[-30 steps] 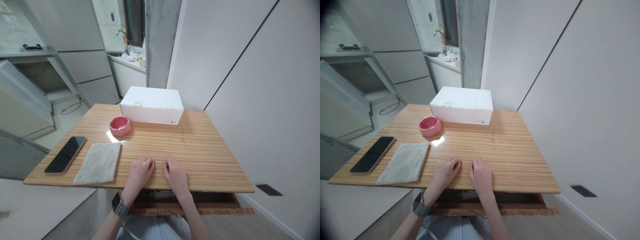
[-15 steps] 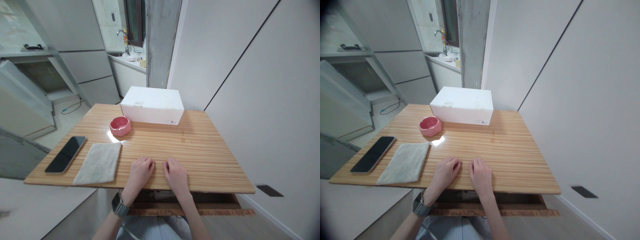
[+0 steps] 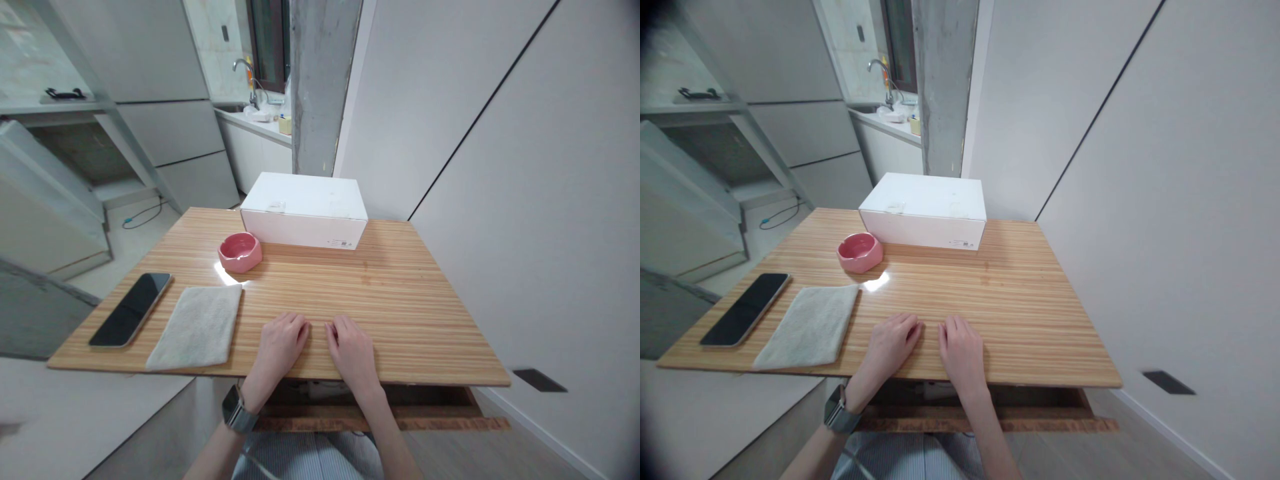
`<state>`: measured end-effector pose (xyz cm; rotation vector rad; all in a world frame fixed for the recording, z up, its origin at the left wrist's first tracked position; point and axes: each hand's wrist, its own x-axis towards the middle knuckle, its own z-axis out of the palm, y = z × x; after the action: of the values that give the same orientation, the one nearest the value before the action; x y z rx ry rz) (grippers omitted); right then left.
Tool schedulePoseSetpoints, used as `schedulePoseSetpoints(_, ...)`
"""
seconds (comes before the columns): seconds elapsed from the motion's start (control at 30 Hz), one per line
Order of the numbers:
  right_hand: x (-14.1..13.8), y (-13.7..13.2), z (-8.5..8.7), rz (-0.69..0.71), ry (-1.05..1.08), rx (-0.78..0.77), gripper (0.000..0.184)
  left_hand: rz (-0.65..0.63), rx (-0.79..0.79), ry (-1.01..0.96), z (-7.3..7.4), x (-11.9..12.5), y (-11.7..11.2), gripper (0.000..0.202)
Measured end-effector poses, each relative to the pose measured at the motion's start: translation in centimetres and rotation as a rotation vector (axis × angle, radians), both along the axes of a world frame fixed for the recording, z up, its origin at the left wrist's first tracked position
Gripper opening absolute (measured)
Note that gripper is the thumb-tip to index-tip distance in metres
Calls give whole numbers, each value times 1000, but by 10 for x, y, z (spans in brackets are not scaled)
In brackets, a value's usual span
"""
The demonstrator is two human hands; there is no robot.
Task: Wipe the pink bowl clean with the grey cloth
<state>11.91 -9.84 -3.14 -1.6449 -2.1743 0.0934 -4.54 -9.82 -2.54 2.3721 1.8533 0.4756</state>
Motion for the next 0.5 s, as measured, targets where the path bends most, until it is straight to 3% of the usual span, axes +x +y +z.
schedulePoseSetpoints(0.5,1,1,-1,12,-21,-15,21,-2,-7,12,0,-1,0,25)
